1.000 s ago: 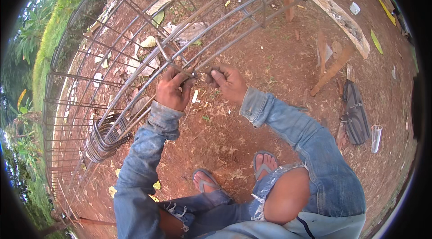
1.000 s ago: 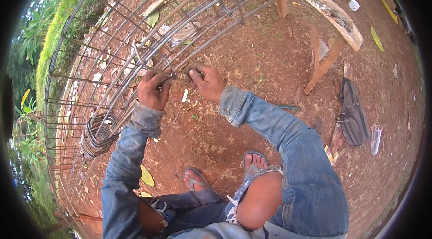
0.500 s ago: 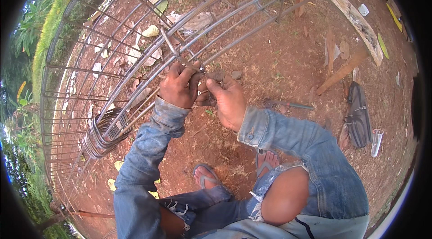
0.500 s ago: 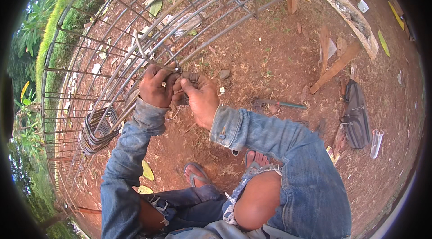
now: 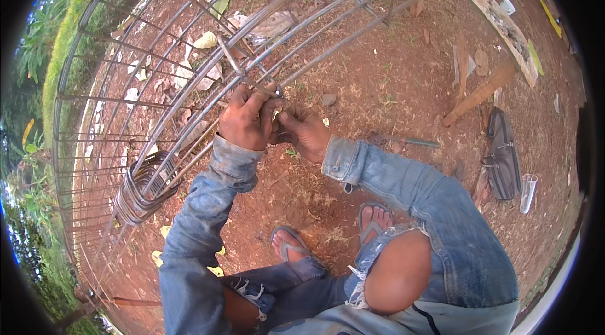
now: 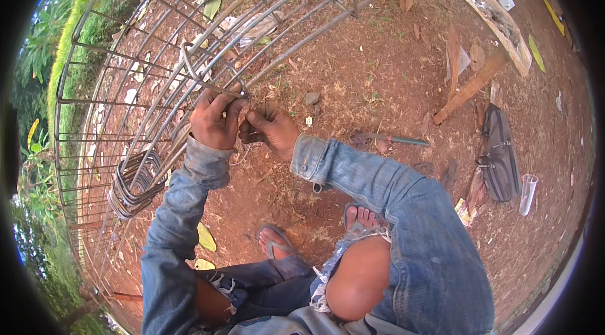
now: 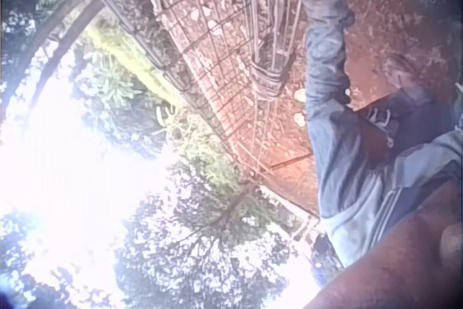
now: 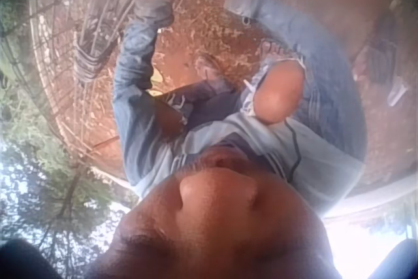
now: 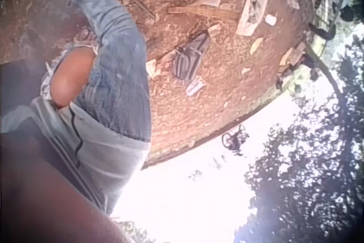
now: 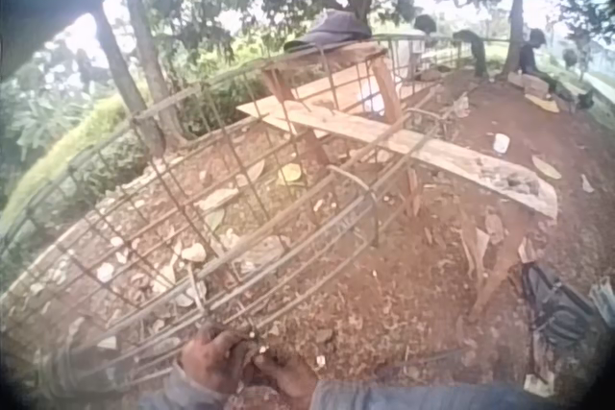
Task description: The person assembles a cylindrical metal mesh structure by tying wire ties around intersecting rods using pliers. They repeatedly wrap, twist, and tighten the ties to secure the mesh sections together.
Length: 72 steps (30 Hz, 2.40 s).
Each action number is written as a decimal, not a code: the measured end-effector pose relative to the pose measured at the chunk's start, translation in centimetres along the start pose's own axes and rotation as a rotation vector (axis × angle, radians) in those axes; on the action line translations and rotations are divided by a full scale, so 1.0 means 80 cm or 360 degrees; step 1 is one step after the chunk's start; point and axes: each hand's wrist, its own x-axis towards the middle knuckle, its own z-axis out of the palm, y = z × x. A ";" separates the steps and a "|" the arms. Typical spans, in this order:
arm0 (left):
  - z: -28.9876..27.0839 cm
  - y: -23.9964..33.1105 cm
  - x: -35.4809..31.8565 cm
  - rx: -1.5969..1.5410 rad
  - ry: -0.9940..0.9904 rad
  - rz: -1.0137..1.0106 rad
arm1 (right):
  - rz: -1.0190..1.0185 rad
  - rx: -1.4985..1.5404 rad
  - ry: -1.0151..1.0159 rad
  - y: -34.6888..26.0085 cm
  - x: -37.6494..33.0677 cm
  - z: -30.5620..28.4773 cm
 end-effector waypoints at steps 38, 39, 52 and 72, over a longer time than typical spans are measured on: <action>-0.002 -0.006 0.000 0.0017 -0.0010 0.0024 | -0.0319 -0.0747 -0.0104 -0.017 0.043 -0.022; -0.003 -0.004 0.002 0.0016 -0.0008 0.0023 | -0.0359 -0.0802 -0.0080 -0.019 0.050 -0.023; -0.005 -0.004 0.004 -0.0034 -0.0008 0.0079 | -0.1713 -0.2373 0.0053 -0.095 0.043 -0.024; 0.001 -0.014 -0.005 0.0155 0.0025 0.0119 | -0.1956 -0.2881 -0.0480 -0.116 -0.037 0.047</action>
